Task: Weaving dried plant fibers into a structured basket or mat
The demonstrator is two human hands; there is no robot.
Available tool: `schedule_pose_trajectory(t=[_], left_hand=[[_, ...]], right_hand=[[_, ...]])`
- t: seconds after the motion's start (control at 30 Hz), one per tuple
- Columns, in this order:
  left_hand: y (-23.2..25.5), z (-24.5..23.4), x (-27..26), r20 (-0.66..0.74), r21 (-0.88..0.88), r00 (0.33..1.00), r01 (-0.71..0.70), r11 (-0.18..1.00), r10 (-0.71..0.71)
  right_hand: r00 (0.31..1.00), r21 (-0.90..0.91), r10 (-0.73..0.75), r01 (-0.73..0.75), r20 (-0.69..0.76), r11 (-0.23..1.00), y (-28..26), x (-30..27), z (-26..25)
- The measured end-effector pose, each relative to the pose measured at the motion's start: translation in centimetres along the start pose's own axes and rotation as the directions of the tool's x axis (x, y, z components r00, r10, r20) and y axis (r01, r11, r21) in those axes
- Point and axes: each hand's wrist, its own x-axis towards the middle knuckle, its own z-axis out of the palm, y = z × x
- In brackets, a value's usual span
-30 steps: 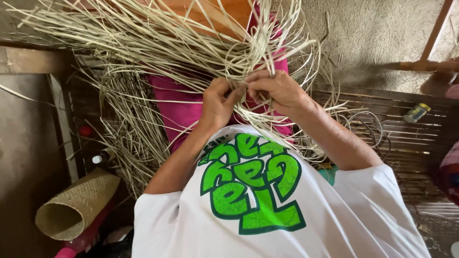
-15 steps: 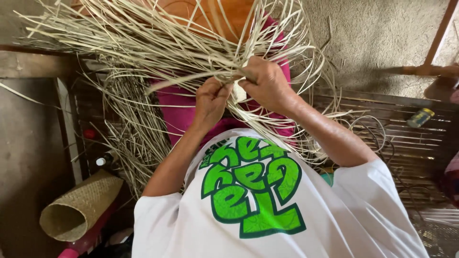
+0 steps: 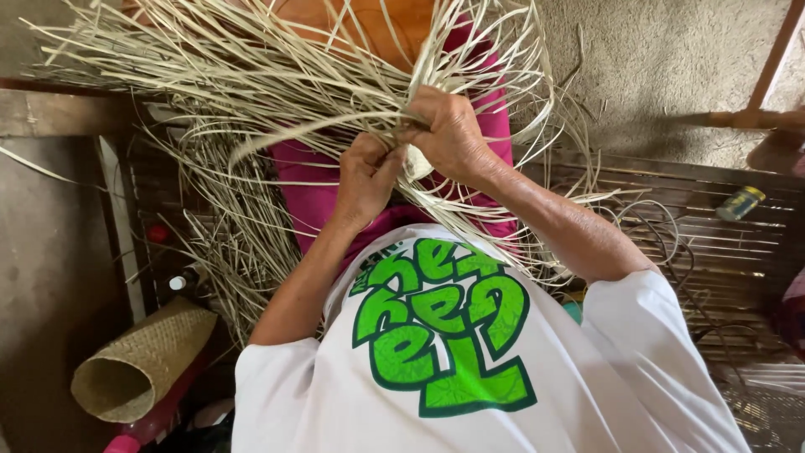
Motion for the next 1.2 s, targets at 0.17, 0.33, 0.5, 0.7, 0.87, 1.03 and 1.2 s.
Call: schedule_pose_trajectory(t=[0.17,0.33,0.5,0.7,0.87,1.03,1.2], left_hand=[[1.2,0.1,0.6,0.063,0.077,0.994,-0.094,0.993,0.089],[0.7,0.0,0.5,-0.069,-0.184,0.964,0.241,0.953,-0.257],[3.3,0.9,-0.1,-0.014,-0.166,0.976,0.211,0.963,-0.216],[3.3,1.1,0.2,-0.021,-0.116,0.979,0.199,0.973,-0.203],[1.2,3.1,-0.7,-0.127,-0.036,0.989,0.074,0.997,-0.078],[1.5,1.9,0.0,-0.109,0.001,0.994,0.025,1.0,-0.025],[-2.2,-0.3,4.7,-0.256,-0.043,0.966,-0.033,0.999,0.021]], right_hand=[[0.999,-0.038,-0.043,0.043,0.011,0.998,-3.1,1.3,-1.5],[0.998,0.015,-0.035,0.034,0.05,0.999,-2.7,-2.9,-2.5],[0.942,-0.058,0.226,-0.219,0.249,0.974,-3.1,-6.1,-4.2],[0.947,-0.45,-0.242,0.125,-0.212,0.884,-16.7,-8.2,-10.1],[0.978,-0.33,-0.165,0.198,0.126,0.923,-14.7,-6.9,-3.3],[0.976,-0.696,0.148,0.006,0.162,0.718,-1.6,-10.6,1.4],[0.983,-0.721,0.097,0.045,0.154,0.692,0.2,-12.3,3.0]])
